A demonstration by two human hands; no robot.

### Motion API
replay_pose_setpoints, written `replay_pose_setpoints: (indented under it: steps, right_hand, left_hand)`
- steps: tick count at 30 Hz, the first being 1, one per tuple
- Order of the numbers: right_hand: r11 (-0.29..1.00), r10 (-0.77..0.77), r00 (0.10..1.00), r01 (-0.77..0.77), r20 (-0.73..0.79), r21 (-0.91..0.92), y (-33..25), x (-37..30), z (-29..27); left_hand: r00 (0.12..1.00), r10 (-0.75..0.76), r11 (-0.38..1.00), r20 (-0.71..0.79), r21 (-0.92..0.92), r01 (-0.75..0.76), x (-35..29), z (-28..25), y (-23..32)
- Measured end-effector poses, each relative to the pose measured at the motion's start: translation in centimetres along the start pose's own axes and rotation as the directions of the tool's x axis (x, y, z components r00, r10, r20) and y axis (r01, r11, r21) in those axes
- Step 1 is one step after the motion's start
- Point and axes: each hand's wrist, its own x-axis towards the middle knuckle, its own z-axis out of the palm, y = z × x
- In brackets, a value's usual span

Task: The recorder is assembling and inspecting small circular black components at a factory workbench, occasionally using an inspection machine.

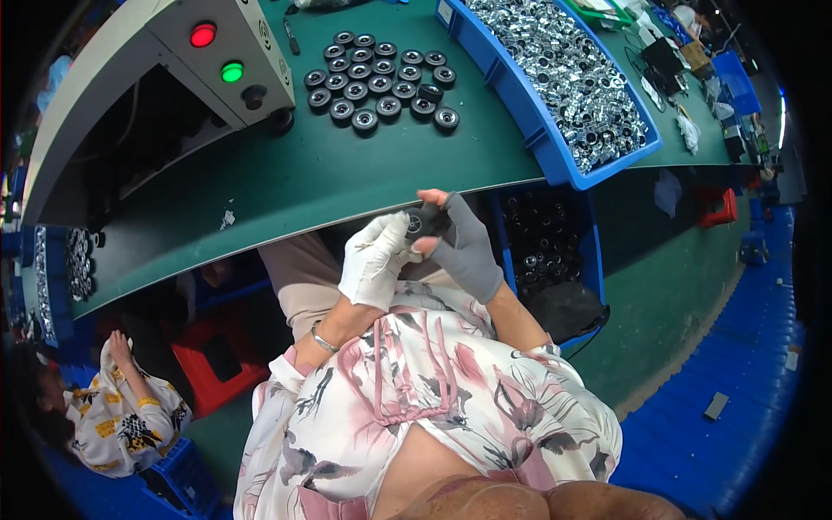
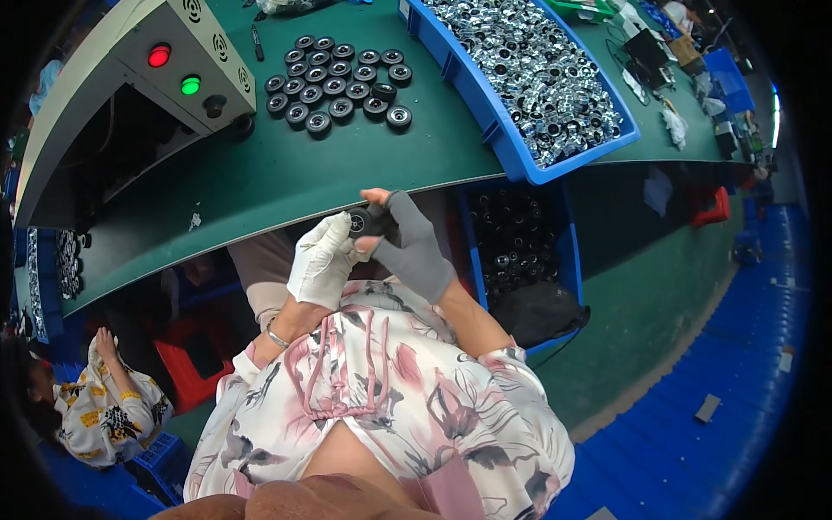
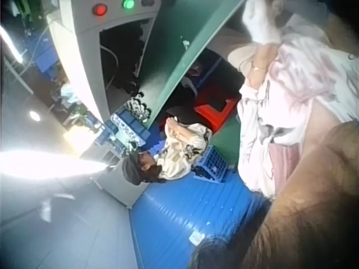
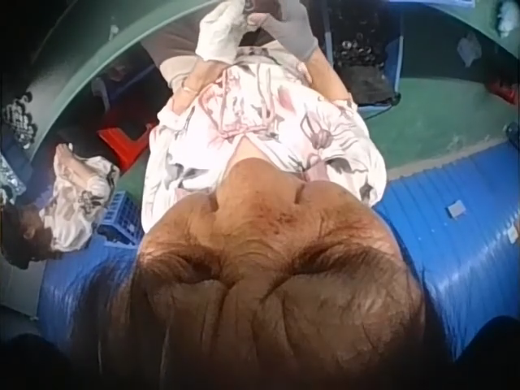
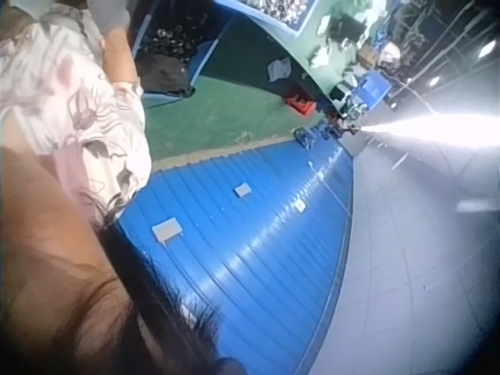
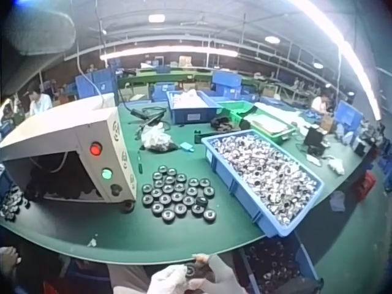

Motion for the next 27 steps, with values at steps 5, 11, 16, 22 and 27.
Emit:
replay_pose_setpoints:
  steps: [5, 11, 16, 22, 27]
  right_hand:
    - [0.995, -0.037, 0.992, 0.048, 0.122, -0.091, 0.2, -0.2, -1.2]
    - [0.984, -0.128, 0.987, 0.139, 0.101, -0.112, 0.2, -0.5, -1.7]
    - [0.847, -0.397, 0.910, 0.414, 0.121, -0.332, 0.0, -0.5, -2.4]
    - [0.937, -0.230, 0.973, 0.223, 0.006, -0.270, 1.2, -2.9, -3.3]
    - [1.000, -0.020, 0.999, 0.020, -0.031, 0.024, 2.3, -4.0, -4.6]
  left_hand:
    - [0.999, -0.052, 0.997, 0.004, 0.048, 0.052, 0.0, 0.4, -0.2]
    - [0.999, -0.026, 0.979, -0.018, 0.201, 0.029, 0.0, 0.9, -0.5]
    - [0.999, 0.032, 0.908, -0.012, 0.419, -0.024, -0.3, 0.8, -0.5]
    - [0.982, -0.168, 0.877, 0.086, 0.467, 0.109, 0.5, 0.7, -0.9]
    - [0.980, -0.171, 0.953, 0.098, 0.270, 0.139, 1.6, 2.5, -2.6]
